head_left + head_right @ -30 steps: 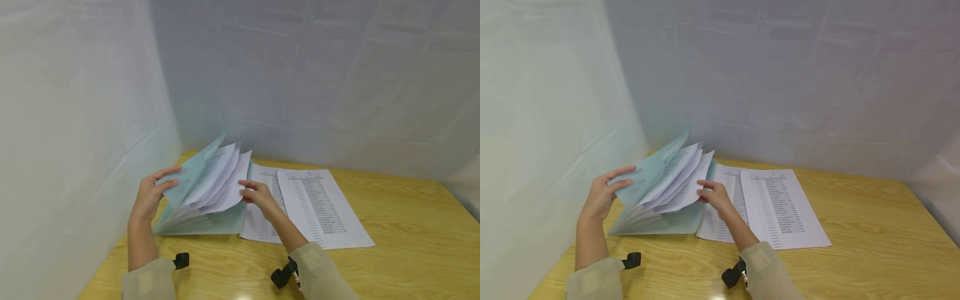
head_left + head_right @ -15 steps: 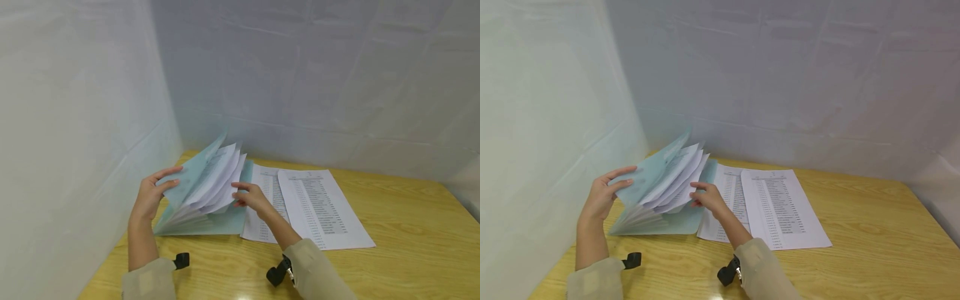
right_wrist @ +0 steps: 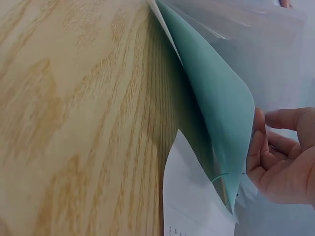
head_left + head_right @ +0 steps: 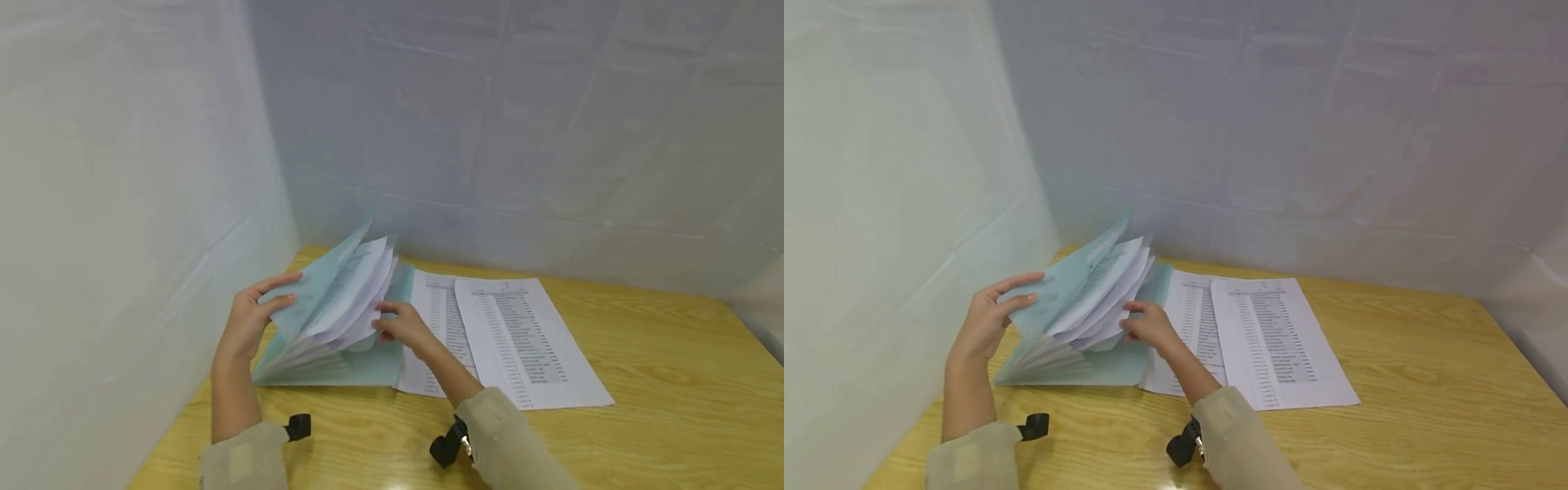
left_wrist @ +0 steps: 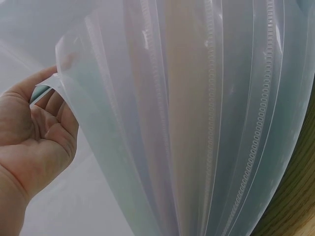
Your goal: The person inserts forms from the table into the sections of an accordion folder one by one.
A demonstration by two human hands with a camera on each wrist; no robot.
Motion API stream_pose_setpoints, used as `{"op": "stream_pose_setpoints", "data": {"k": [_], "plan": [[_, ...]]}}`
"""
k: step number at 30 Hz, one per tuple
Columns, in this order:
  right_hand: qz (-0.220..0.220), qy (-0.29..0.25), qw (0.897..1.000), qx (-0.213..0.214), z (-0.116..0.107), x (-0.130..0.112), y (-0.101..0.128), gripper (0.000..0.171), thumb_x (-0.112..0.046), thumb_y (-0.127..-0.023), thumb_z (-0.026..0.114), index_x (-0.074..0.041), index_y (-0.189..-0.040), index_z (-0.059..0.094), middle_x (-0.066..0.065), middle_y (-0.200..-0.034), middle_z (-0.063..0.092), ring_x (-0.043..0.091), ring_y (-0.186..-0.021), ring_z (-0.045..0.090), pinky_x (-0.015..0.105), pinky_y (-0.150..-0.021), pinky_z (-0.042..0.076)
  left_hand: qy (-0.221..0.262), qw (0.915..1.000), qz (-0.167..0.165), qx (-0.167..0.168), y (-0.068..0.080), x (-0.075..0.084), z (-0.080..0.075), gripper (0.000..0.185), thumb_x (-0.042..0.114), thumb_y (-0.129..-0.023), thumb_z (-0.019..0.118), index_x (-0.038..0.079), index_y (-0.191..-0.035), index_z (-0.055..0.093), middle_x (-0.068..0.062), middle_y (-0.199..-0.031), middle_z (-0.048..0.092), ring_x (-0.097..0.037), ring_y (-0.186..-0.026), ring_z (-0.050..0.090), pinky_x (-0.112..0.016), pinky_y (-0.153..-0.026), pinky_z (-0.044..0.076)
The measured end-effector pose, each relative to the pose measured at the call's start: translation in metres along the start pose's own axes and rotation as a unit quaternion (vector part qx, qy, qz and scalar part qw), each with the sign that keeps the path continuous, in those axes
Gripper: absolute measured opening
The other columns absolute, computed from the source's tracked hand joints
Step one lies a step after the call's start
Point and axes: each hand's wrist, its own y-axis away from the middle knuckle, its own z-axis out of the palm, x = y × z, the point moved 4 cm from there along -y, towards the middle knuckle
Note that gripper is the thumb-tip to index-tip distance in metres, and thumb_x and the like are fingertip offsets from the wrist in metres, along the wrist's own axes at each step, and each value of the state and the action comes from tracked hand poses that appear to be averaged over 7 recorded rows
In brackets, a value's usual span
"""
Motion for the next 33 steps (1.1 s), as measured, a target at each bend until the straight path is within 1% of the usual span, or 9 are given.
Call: {"op": "stream_pose_setpoints", "data": {"k": [4, 7, 9, 12, 16, 19, 21, 26, 33], "plan": [[-0.011, 0.015, 1.000, -0.002, 0.003, -0.017, 0.012, 0.041, -0.001, -0.086, 0.059, 0.011, -0.124, 0.050, 0.021, -0.099, 0.061, 0.012, -0.052, 0.057, 0.026, -0.059, 0.049, 0.003, 1.0000, -0.001, 0.000, 0.000, 0.001, 0.000, 0.030, 0.009, -0.086, 0.066, 0.004, -0.116, 0.064, 0.001, -0.120, 0.056, -0.017, -0.113, 0.044, -0.022, -0.074, 0.048], [-0.020, 0.028, 0.999, -0.002, 0.004, -0.027, 0.019, 0.040, 0.000, -0.085, 0.058, 0.013, -0.123, 0.050, 0.020, -0.095, 0.062, 0.014, -0.053, 0.058, 0.026, -0.058, 0.048, 0.005, 1.0000, -0.001, -0.001, 0.000, 0.001, 0.000, 0.030, 0.009, -0.086, 0.066, 0.004, -0.116, 0.065, 0.002, -0.119, 0.056, -0.016, -0.112, 0.045, -0.022, -0.074, 0.048], [-0.018, 0.029, 0.999, -0.003, 0.004, -0.025, 0.018, 0.041, 0.000, -0.086, 0.058, 0.013, -0.123, 0.050, 0.019, -0.092, 0.063, 0.014, -0.053, 0.058, 0.025, -0.057, 0.047, 0.007, 1.0000, -0.002, -0.001, 0.001, 0.001, 0.000, 0.030, 0.009, -0.086, 0.066, 0.004, -0.116, 0.065, 0.002, -0.119, 0.056, -0.016, -0.112, 0.046, -0.022, -0.073, 0.048], [-0.015, 0.028, 1.000, -0.003, 0.003, -0.014, 0.010, 0.041, -0.003, -0.086, 0.059, 0.010, -0.123, 0.051, 0.016, -0.088, 0.064, 0.015, -0.054, 0.060, 0.025, -0.056, 0.047, 0.009, 1.0000, -0.003, -0.002, 0.001, 0.000, 0.000, 0.030, 0.009, -0.086, 0.065, 0.004, -0.116, 0.064, 0.002, -0.120, 0.056, -0.016, -0.112, 0.046, -0.022, -0.073, 0.048], [-0.011, 0.026, 1.000, -0.001, 0.001, 0.000, -0.001, 0.040, -0.008, -0.087, 0.060, 0.006, -0.123, 0.054, 0.016, -0.096, 0.064, 0.014, -0.055, 0.061, 0.024, -0.056, 0.047, 0.011, 0.9999, -0.006, -0.001, 0.001, -0.001, 0.000, 0.030, 0.009, -0.086, 0.065, 0.004, -0.116, 0.064, 0.002, -0.120, 0.056, -0.015, -0.112, 0.046, -0.022, -0.074, 0.048], [-0.013, 0.025, 1.000, 0.004, -0.001, -0.005, 0.003, 0.037, -0.008, -0.088, 0.058, 0.005, -0.122, 0.055, 0.017, -0.108, 0.061, 0.016, -0.056, 0.062, 0.025, -0.057, 0.048, 0.014, 0.9999, -0.007, 0.000, 0.000, -0.001, 0.000, 0.030, 0.009, -0.086, 0.065, 0.004, -0.116, 0.065, 0.002, -0.120, 0.056, -0.015, -0.112, 0.046, -0.022, -0.074, 0.047], [-0.016, 0.025, 1.000, 0.008, -0.004, -0.007, 0.006, 0.035, -0.008, -0.089, 0.057, 0.004, -0.121, 0.056, 0.017, -0.112, 0.060, 0.016, -0.057, 0.062, 0.025, -0.058, 0.048, 0.014, 0.9999, -0.005, 0.000, -0.001, -0.001, 0.000, 0.030, 0.008, -0.087, 0.065, 0.004, -0.116, 0.065, 0.002, -0.120, 0.056, -0.015, -0.112, 0.046, -0.022, -0.074, 0.047], [-0.025, 0.019, 0.999, 0.015, -0.015, -0.006, 0.006, 0.032, -0.010, -0.091, 0.057, 0.002, -0.121, 0.058, 0.014, -0.111, 0.061, 0.015, -0.059, 0.063, 0.027, -0.061, 0.050, 0.006, 0.9999, -0.008, 0.007, 0.000, 0.000, 0.000, 0.031, 0.010, -0.087, 0.065, 0.003, -0.117, 0.064, 0.002, -0.121, 0.055, -0.016, -0.114, 0.044, -0.022, -0.075, 0.047], [-0.032, 0.011, 0.999, 0.039, -0.037, -0.007, 0.014, 0.030, -0.011, -0.092, 0.056, 0.003, -0.118, 0.060, 0.013, -0.108, 0.063, 0.015, -0.060, 0.063, 0.026, -0.060, 0.049, 0.009, 0.9997, -0.010, 0.018, 0.001, 0.000, -0.003, 0.033, 0.010, -0.086, 0.066, 0.002, -0.118, 0.062, 0.002, -0.120, 0.056, -0.019, -0.116, 0.041, -0.022, -0.078, 0.046]]}}
